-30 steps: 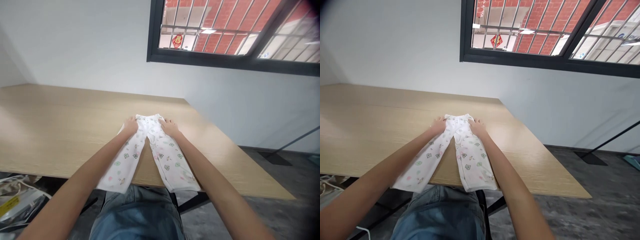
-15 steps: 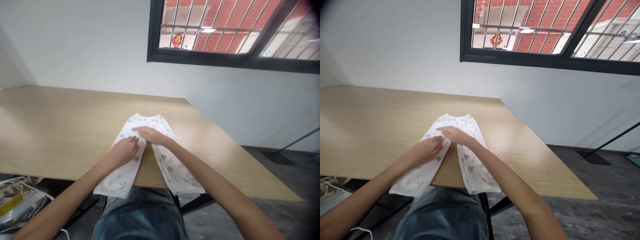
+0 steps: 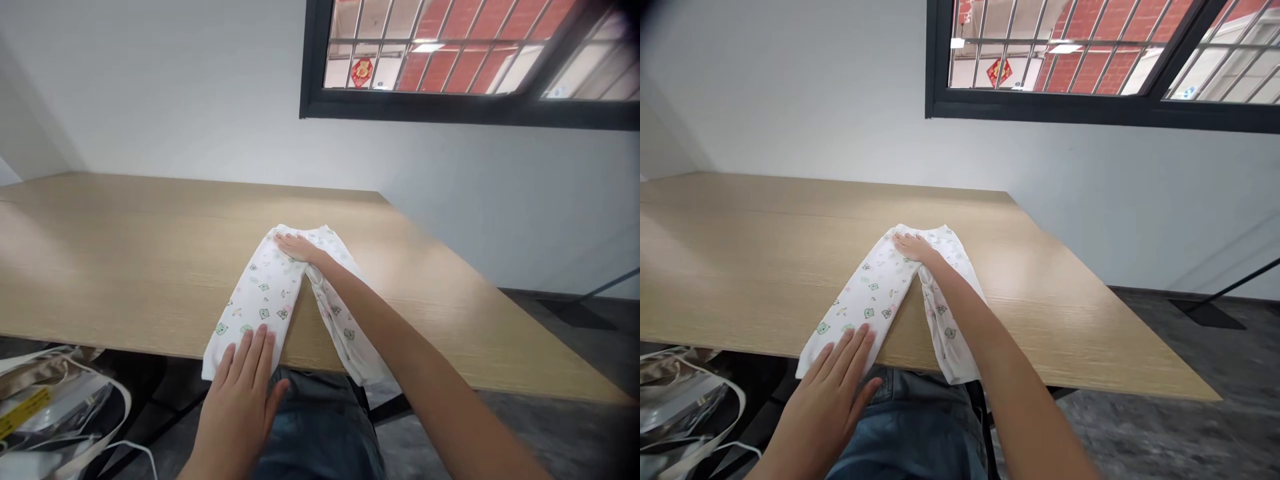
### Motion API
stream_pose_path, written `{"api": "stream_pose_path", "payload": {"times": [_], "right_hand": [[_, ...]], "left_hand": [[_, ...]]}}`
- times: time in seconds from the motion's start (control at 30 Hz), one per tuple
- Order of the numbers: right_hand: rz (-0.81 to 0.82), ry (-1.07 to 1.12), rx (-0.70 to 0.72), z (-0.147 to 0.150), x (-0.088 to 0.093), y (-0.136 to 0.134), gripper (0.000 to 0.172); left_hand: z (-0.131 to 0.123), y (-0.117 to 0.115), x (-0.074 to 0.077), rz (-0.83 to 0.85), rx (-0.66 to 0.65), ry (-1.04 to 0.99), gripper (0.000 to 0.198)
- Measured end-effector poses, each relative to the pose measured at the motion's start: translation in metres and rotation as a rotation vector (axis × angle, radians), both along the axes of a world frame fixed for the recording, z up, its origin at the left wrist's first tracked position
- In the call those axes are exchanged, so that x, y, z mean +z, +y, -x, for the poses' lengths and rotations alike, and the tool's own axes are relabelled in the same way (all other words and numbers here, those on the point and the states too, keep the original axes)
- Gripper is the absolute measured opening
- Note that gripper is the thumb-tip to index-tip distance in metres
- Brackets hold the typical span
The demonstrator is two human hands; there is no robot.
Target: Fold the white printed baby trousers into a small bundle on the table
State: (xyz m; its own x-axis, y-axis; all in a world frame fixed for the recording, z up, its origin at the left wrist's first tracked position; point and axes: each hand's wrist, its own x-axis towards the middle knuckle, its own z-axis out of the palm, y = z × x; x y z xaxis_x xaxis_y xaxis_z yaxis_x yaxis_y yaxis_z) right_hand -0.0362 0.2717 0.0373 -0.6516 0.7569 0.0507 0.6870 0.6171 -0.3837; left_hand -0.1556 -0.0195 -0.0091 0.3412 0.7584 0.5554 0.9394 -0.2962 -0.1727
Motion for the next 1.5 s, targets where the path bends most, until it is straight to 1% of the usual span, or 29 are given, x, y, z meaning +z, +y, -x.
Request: {"api": "stream_pose_path", "payload": {"times": [0.07, 0.13, 0.2, 0.27, 0.33, 0.37, 0.43, 0.47, 0.53, 0.6, 0.67, 0.73, 0.83, 0.9, 0.97, 1.03, 1.1, 1.2, 1.27, 1.37, 1.4, 1.5], "right_hand": [[0.037, 0.063, 0.005, -0.012, 0.006, -0.005, 0.045], [0.053, 0.128, 0.002, -0.032, 0.011, -0.018, 0.047], [0.063, 0.191, -0.024, -0.058, 0.013, -0.039, 0.047], [0.076, 0.21, -0.05, -0.084, 0.012, -0.064, 0.049], [0.073, 0.17, -0.051, -0.107, 0.006, -0.087, 0.051], [0.058, 0.127, -0.038, -0.115, 0.003, -0.095, 0.052], [0.008, 0.032, -0.007, -0.126, -0.003, -0.101, 0.055], [-0.021, -0.019, 0.007, -0.128, -0.005, -0.1, 0.057], [-0.089, -0.098, 0.002, -0.126, -0.008, -0.09, 0.058], [-0.125, -0.104, -0.068, -0.12, -0.01, -0.072, 0.057], [-0.117, -0.051, -0.168, -0.113, -0.011, -0.051, 0.057], [-0.092, 0.019, -0.252, -0.106, -0.013, -0.031, 0.056], [-0.073, 0.131, -0.365, -0.1, -0.015, -0.009, 0.056], [-0.059, 0.229, -0.427, -0.099, -0.015, -0.001, 0.057], [-0.038, 0.337, -0.467, -0.103, -0.015, 0.0, 0.058], [0.002, 0.448, -0.493, -0.108, -0.014, -0.004, 0.057], [0.058, 0.556, -0.508, -0.114, -0.012, -0.008, 0.051], [0.159, 0.681, -0.497, -0.121, -0.006, -0.015, 0.037], [0.243, 0.728, -0.472, -0.124, -0.001, -0.019, 0.03], [0.348, 0.769, -0.442, -0.127, 0.005, -0.024, 0.019], [0.37, 0.782, -0.437, -0.127, 0.007, -0.025, 0.019], [0.407, 0.825, -0.436, -0.125, 0.01, -0.031, 0.029]], "left_hand": [[0.001, 0.006, 0.011, 0.067, 0.002, -0.039, 0.043], [0.005, 0.013, 0.025, 0.217, -0.006, -0.115, 0.039], [0.007, 0.02, 0.037, 0.387, -0.013, -0.216, 0.036], [0.0, 0.028, 0.047, 0.463, -0.001, -0.34, 0.034], [-0.021, 0.038, 0.053, 0.452, -0.045, -0.429, 0.032], [-0.036, 0.045, 0.054, 0.452, -0.11, -0.433, 0.032], [-0.072, 0.06, 0.054, 0.497, -0.291, -0.362, 0.033], [-0.091, 0.067, 0.053, 0.547, -0.353, -0.298, 0.034], [-0.121, 0.076, 0.05, 0.594, -0.383, -0.247, 0.043], [-0.138, 0.073, 0.044, 0.631, -0.409, -0.232, 0.057], [-0.141, 0.058, 0.035, 0.653, -0.472, -0.251, 0.069], [-0.136, 0.037, 0.025, 0.644, -0.542, -0.303, 0.075], [-0.127, 0.013, 0.013, 0.573, -0.592, -0.383, 0.07], [-0.126, 0.01, 0.011, 0.529, -0.58, -0.414, 0.059], [-0.128, 0.015, 0.014, 0.52, -0.53, -0.406, 0.042], [-0.133, 0.026, 0.023, 0.529, -0.478, -0.372, 0.026], [-0.136, 0.035, 0.033, 0.54, -0.464, -0.324, 0.023], [-0.14, 0.044, 0.043, 0.575, -0.484, -0.235, 0.028], [-0.141, 0.045, 0.043, 0.584, -0.482, -0.173, 0.026], [-0.145, 0.044, 0.038, 0.561, -0.453, -0.133, 0.021], [-0.146, 0.044, 0.036, 0.554, -0.445, -0.138, 0.019], [-0.145, 0.046, 0.033, 0.557, -0.457, -0.2, 0.006]]}}
